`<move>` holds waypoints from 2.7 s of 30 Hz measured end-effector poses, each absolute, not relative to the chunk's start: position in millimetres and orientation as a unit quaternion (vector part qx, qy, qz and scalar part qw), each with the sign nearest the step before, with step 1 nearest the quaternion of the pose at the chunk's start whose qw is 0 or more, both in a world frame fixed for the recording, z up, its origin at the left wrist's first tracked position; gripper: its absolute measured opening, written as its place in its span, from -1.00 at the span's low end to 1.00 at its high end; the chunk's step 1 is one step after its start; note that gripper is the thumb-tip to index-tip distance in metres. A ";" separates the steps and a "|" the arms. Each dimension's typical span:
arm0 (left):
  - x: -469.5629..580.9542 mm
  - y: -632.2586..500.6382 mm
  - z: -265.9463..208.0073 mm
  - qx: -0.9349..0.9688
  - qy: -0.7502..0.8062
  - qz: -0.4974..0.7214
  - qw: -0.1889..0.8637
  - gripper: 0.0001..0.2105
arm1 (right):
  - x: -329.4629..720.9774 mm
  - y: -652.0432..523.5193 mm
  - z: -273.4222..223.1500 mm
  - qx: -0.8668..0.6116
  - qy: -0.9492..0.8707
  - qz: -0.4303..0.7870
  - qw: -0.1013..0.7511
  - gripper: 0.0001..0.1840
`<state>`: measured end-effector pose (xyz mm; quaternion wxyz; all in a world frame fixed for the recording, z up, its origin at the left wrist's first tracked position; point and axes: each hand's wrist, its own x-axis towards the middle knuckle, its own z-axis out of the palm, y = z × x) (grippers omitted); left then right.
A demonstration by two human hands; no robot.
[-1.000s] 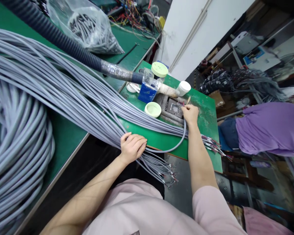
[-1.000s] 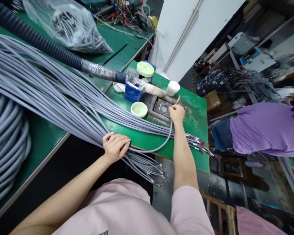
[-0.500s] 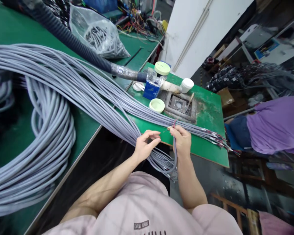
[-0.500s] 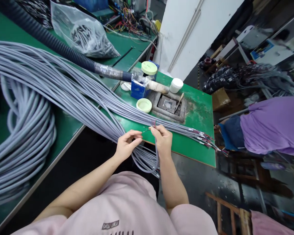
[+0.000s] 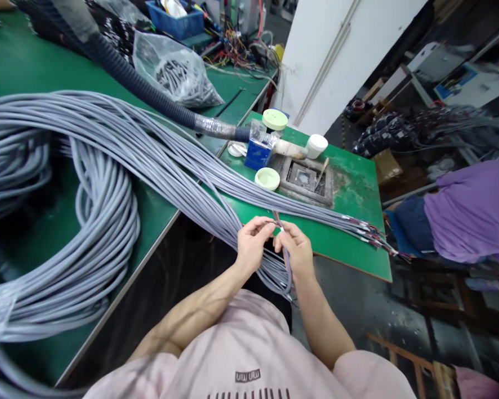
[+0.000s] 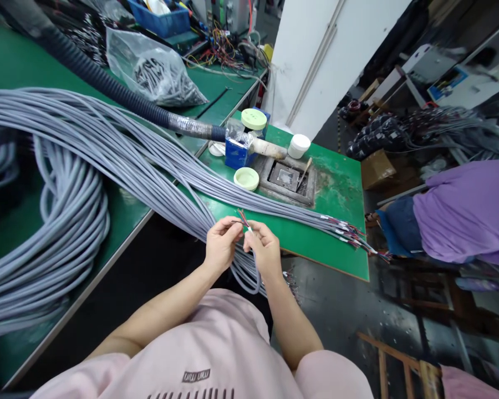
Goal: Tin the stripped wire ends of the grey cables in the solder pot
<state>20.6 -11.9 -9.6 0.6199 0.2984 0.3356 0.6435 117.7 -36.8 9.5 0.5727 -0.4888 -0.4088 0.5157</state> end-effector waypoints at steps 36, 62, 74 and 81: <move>17.3 -43.9 -12.1 0.405 0.265 0.372 0.792 -0.74 | 141.7 -26.9 49.9 -0.564 -0.634 0.306 0.432 -0.71; -0.5 -39.3 -19.3 0.224 0.217 0.387 0.868 -0.68 | 145.5 -24.6 0.1 -0.472 -0.494 0.528 0.504 -0.76; -6.3 -21.2 -17.4 0.151 0.208 0.424 0.869 -0.69 | 146.6 -49.9 20.3 -0.432 -0.755 0.191 0.455 -0.69; -10.4 -14.7 -7.0 0.305 0.282 0.485 0.769 -0.66 | 147.9 -28.6 27.1 -0.380 -0.811 0.079 0.438 -0.63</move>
